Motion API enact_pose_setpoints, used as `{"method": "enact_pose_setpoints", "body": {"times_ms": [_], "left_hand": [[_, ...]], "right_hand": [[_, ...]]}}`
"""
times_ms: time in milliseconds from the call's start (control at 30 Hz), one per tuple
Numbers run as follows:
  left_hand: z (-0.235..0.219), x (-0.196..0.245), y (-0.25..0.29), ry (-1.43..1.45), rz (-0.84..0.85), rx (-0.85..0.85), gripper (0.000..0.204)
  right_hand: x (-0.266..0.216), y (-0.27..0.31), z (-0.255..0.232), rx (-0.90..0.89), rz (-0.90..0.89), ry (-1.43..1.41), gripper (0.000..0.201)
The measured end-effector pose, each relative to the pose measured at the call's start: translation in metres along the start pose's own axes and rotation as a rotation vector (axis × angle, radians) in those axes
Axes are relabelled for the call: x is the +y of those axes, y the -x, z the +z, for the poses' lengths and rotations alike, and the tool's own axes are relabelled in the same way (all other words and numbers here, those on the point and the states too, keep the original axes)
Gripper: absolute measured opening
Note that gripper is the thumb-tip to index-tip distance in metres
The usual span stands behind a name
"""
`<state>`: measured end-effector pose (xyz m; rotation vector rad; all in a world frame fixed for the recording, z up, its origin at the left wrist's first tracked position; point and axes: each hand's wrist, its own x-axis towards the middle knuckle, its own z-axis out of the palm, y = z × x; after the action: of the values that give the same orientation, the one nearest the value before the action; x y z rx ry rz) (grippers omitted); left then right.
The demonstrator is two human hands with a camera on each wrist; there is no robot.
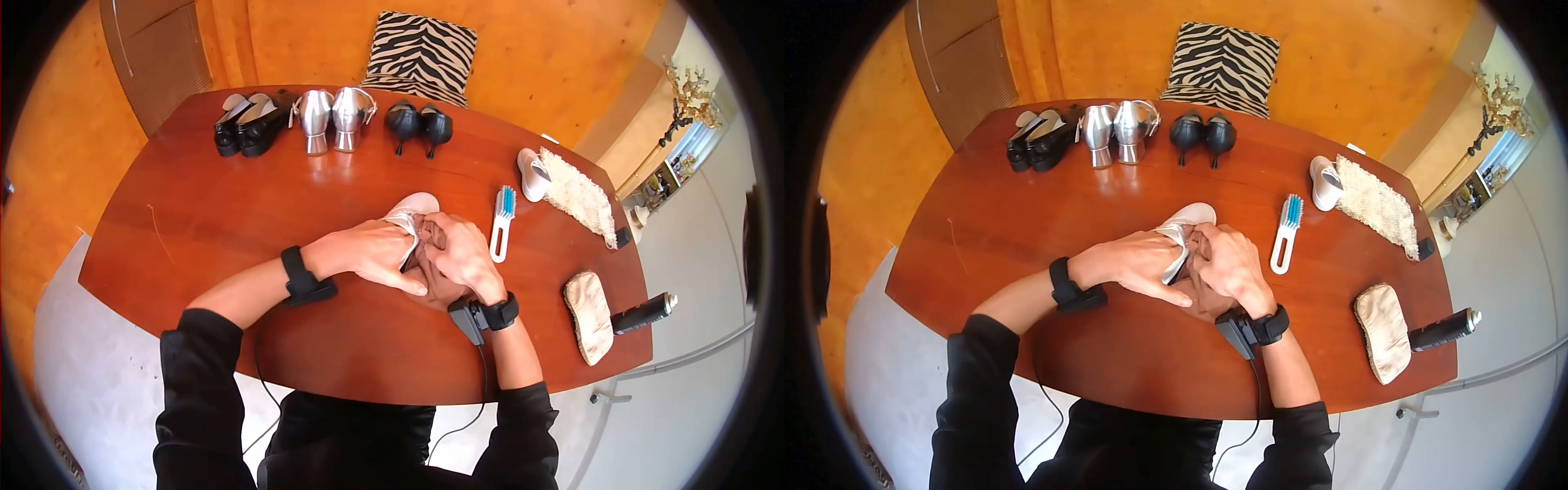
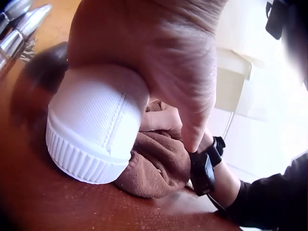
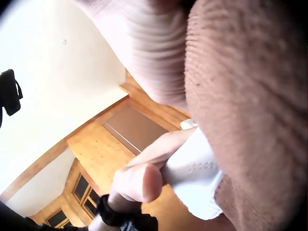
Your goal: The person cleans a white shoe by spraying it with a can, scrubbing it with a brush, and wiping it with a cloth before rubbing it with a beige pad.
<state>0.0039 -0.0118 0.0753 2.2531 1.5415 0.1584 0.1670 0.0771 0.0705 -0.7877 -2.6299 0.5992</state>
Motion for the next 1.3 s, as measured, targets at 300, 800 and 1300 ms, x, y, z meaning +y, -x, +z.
{"method": "enact_pose_setpoints", "body": {"times_ms": [300, 800, 1300], "left_hand": [[0.008, -0.009, 0.011, 0.279, 0.024, 0.124, 0.064], [0.019, -0.017, 0.009, 0.469, 0.183, 0.177, 0.052], [0.019, -0.010, 0.013, 0.303, 0.083, 0.155, 0.059]], "right_hand": [[0.021, -0.010, -0.005, 0.306, 0.004, 0.085, 0.029], [-0.017, 0.007, -0.026, -0.046, -0.118, 0.011, 0.030], [-0.005, 0.000, -0.019, 0.095, -0.009, 0.195, 0.028]]}}
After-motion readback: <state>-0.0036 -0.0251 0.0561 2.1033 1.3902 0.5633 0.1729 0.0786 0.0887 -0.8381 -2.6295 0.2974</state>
